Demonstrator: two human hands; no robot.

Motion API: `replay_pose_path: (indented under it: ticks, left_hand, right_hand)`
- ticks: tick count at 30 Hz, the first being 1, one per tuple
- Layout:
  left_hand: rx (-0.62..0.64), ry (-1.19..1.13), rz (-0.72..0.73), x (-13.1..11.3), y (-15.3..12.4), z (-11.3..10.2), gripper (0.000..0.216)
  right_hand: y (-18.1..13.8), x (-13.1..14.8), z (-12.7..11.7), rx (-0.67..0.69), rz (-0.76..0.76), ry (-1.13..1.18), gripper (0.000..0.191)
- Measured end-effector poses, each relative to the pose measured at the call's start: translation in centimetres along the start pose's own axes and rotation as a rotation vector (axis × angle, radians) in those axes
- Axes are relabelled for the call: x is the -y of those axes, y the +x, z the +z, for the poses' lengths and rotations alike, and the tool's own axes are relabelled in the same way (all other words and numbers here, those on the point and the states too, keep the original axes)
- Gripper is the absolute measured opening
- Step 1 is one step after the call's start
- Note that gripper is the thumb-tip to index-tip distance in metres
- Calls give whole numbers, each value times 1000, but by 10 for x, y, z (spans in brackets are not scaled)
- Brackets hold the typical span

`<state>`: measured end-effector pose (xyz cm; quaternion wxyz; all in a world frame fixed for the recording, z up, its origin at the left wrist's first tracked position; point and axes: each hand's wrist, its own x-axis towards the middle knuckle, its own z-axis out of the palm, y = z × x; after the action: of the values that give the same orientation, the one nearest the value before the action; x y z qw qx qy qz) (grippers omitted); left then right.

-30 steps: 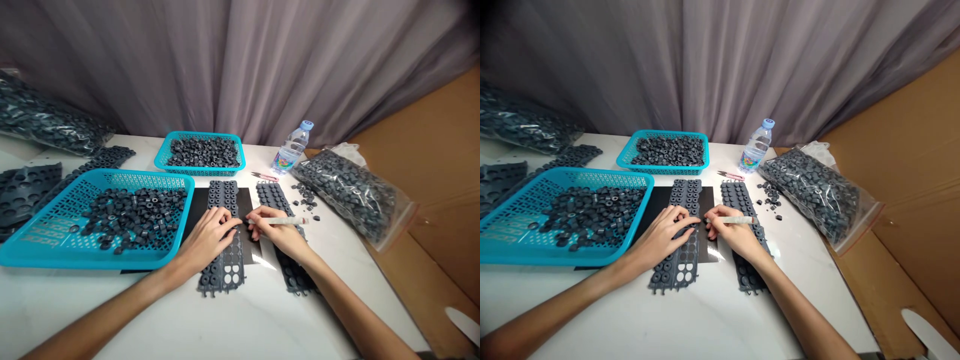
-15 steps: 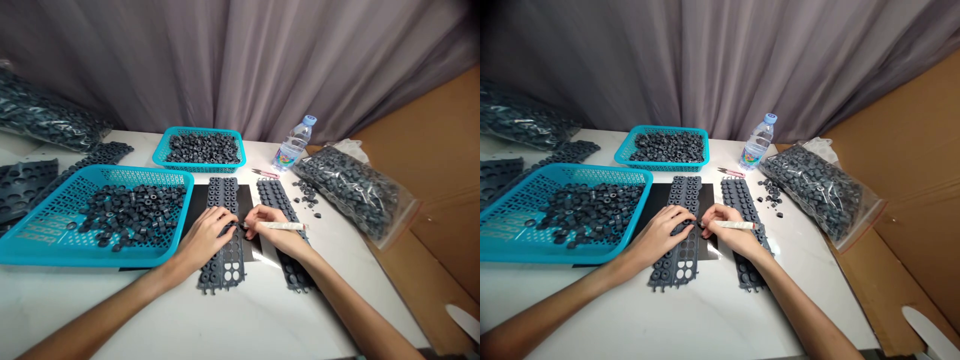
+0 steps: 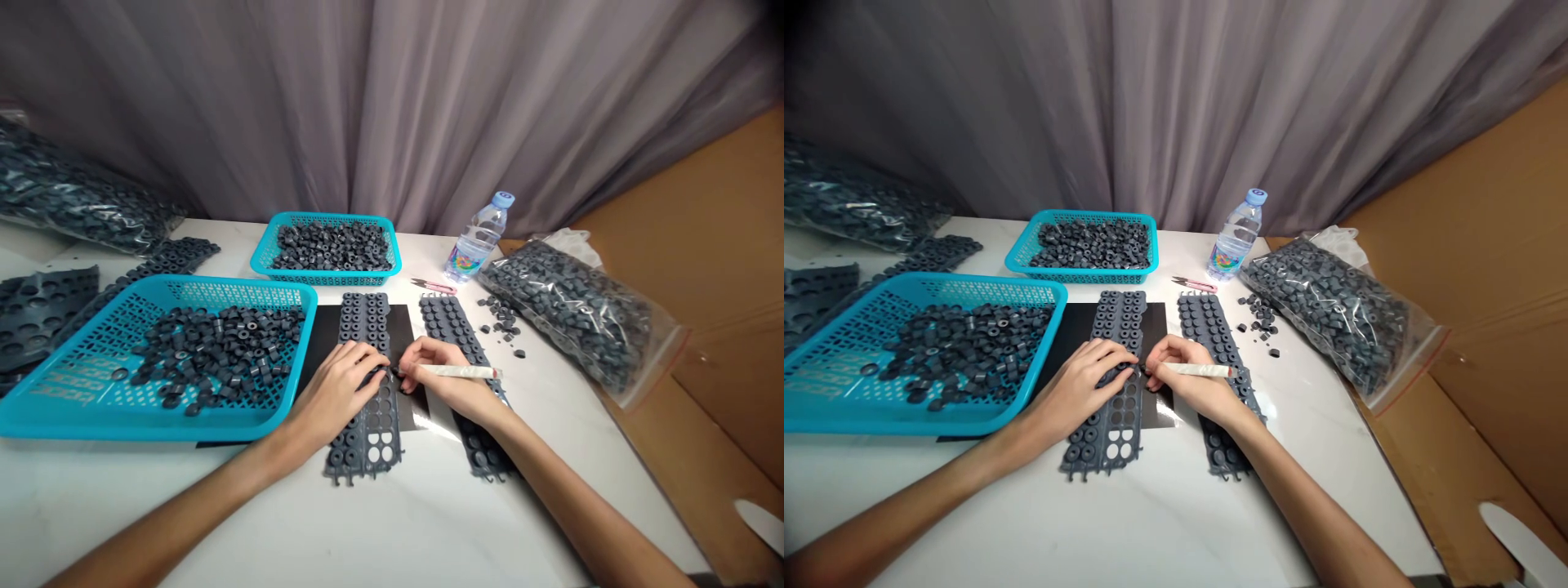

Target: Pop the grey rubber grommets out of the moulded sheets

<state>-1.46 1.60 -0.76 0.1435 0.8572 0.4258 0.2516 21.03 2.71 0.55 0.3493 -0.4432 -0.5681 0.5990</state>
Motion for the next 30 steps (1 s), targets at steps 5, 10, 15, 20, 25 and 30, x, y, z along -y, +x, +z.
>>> replay_pose_path:
  ticks: [5, 10, 15, 20, 25, 30]
  left_hand:
    - [12, 15, -11, -2, 1, -1, 17]
    - [15, 28, -2, -3, 1, -2, 17]
    - [28, 34, -16, -4, 1, -1, 17]
    - [38, 66, -5, -6, 1, -2, 17]
    - [54, 217, 83, -10, 3, -5, 18]
    - [130, 386, 196, -16, 6, -10, 18]
  right_hand:
    - [0, -1, 0, 5, -12, 20, 5]
    - [0, -3, 0, 13, -12, 24, 6]
    - [1, -4, 0, 17, -27, 23, 7]
    - [1, -5, 0, 10, -26, 8, 9]
    - [1, -6, 1, 6, -27, -2, 9]
    - [2, -8, 2, -6, -27, -19, 9]
